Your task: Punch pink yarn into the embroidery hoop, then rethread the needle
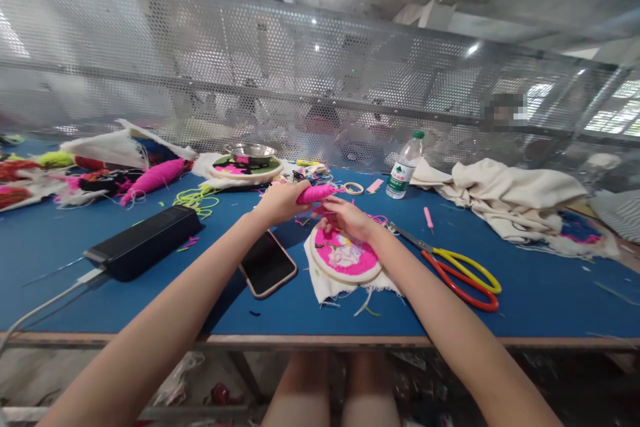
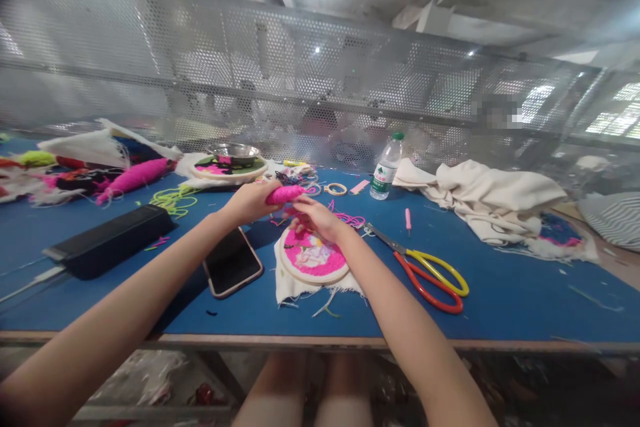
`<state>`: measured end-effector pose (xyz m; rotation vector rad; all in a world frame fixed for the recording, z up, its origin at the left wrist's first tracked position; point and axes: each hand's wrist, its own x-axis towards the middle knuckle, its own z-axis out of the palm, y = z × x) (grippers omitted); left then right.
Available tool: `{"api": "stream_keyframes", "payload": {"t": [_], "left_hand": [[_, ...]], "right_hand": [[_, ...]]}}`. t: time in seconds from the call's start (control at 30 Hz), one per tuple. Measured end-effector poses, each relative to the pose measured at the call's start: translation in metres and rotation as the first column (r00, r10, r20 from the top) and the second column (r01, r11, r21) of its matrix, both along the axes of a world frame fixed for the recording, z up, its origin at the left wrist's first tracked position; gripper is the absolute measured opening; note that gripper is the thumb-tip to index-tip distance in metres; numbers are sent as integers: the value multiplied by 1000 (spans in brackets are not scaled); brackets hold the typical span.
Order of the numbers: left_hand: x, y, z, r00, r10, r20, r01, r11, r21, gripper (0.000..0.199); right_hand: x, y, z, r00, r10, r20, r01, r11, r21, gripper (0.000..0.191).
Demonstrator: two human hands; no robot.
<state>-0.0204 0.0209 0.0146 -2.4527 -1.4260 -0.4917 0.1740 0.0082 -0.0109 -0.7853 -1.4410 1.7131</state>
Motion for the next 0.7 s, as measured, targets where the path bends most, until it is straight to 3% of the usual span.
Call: {"api": "stream_keyframes", "payload": {"t": [0.17, 0.37, 0.6, 0.7], "left_hand": [[-1, 4, -5, 1000, -14, -21, 13, 999, -46, 26], [-4, 12, -12, 998, -58, 8, 59, 990, -131, 21], [-8, 18, -9, 987, -70, 145, 94, 982, -167, 23], [-5, 16, -11, 968, -102, 229, 170, 938, -303, 28]], "right_hand": [[21, 13, 1, 985, -145, 98, 136, 986, 96, 17], [54, 30, 11, 936, -348, 46, 338, 929, 151, 30], [92, 41, 14, 845, -532, -55, 534, 837, 118, 31], [103, 44, 14, 819, -567, -93, 574, 814, 86, 29]]}}
